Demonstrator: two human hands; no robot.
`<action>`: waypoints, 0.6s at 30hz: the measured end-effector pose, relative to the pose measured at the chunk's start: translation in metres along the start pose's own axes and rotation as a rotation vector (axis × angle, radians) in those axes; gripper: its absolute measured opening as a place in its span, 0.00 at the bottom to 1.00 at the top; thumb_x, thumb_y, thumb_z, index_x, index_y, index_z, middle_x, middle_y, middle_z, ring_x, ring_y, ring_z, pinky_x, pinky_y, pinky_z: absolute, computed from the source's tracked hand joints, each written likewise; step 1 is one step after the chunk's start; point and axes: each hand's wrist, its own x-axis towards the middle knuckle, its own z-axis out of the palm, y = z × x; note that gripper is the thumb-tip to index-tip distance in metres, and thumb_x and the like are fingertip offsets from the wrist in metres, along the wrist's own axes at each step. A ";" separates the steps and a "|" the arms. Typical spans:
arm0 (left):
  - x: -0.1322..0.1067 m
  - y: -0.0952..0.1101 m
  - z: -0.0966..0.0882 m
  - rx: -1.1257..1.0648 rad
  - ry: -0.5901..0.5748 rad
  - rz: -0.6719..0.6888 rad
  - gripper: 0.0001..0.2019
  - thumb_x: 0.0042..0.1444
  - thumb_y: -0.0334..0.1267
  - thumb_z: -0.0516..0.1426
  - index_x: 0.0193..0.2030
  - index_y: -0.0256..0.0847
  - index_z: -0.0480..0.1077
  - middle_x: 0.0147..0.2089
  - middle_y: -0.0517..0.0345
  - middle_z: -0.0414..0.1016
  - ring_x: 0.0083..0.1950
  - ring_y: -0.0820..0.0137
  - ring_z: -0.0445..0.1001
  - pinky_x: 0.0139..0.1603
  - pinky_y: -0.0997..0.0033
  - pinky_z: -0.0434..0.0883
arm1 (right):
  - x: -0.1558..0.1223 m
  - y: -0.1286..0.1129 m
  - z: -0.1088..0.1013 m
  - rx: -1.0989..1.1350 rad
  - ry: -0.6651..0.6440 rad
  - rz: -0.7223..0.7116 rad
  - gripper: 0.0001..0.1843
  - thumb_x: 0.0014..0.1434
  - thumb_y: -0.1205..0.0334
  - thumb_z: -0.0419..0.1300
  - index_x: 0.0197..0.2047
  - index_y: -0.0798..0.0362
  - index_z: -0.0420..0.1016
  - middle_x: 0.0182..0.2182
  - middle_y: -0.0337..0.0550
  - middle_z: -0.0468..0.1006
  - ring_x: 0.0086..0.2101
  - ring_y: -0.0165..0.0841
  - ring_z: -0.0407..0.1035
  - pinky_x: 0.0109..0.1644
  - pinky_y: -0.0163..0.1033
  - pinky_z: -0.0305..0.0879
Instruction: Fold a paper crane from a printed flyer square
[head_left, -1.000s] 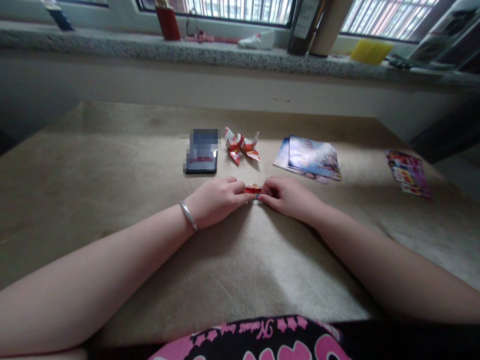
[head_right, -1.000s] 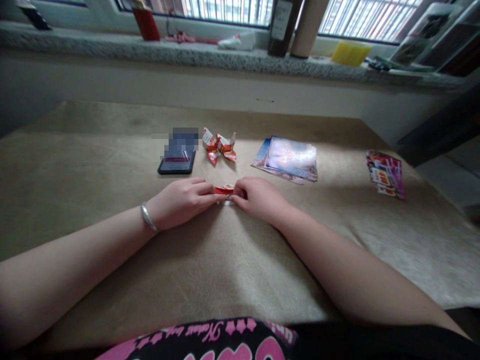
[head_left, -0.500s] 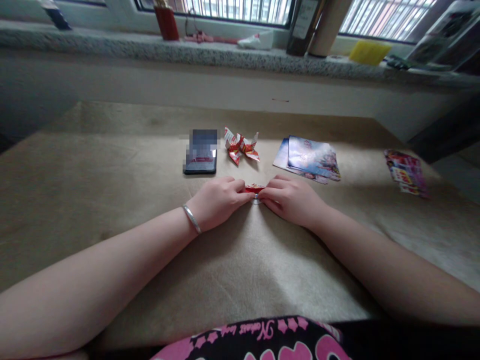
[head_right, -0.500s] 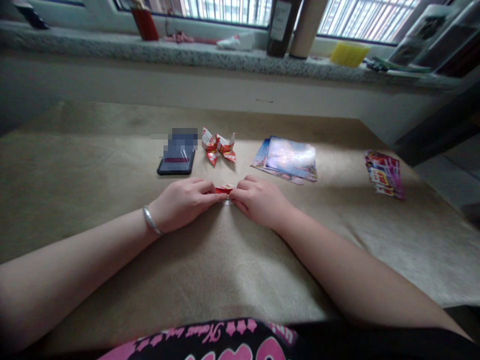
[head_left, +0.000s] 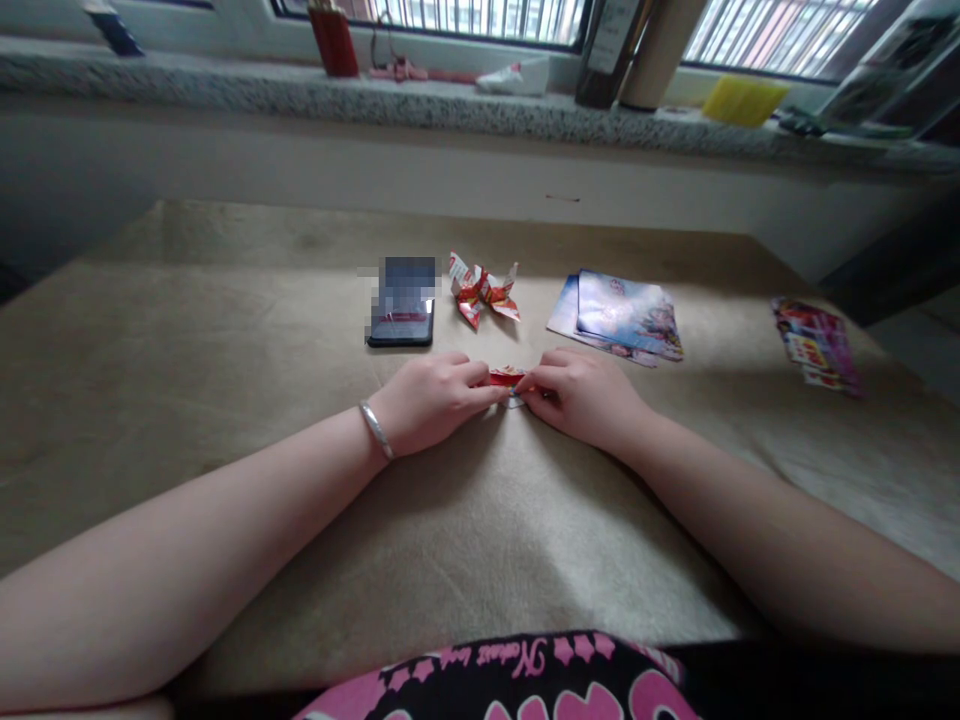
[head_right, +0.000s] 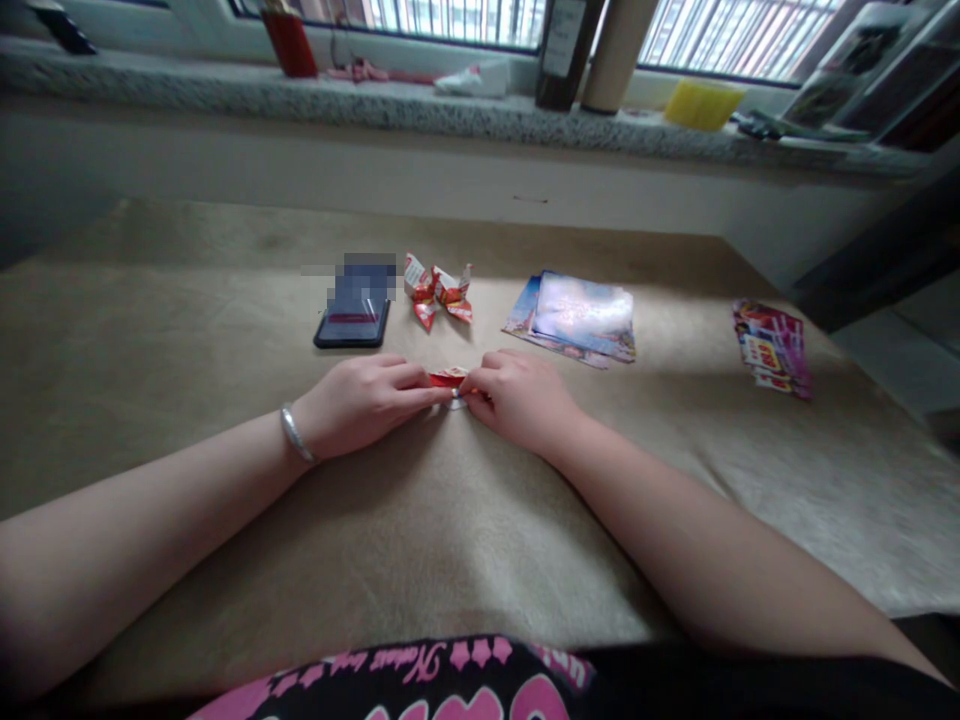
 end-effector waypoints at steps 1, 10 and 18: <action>0.000 0.000 0.000 -0.001 -0.003 0.005 0.11 0.64 0.37 0.52 0.50 0.49 0.71 0.35 0.60 0.73 0.33 0.73 0.67 0.31 0.75 0.62 | 0.000 -0.001 0.000 0.008 -0.004 0.013 0.09 0.58 0.62 0.57 0.35 0.50 0.80 0.28 0.43 0.75 0.31 0.33 0.66 0.33 0.37 0.53; 0.003 0.002 -0.003 -0.013 -0.042 -0.033 0.10 0.64 0.38 0.52 0.47 0.48 0.73 0.35 0.58 0.72 0.34 0.72 0.68 0.32 0.73 0.62 | 0.003 -0.006 -0.001 0.076 -0.003 0.077 0.09 0.56 0.63 0.57 0.33 0.51 0.79 0.28 0.43 0.75 0.31 0.33 0.66 0.33 0.36 0.54; 0.006 0.005 -0.007 -0.032 -0.072 -0.080 0.09 0.63 0.37 0.53 0.45 0.46 0.74 0.35 0.57 0.71 0.35 0.71 0.67 0.32 0.73 0.62 | 0.003 -0.006 -0.001 -0.012 0.008 0.018 0.11 0.60 0.61 0.54 0.34 0.51 0.79 0.29 0.44 0.76 0.31 0.33 0.66 0.33 0.37 0.53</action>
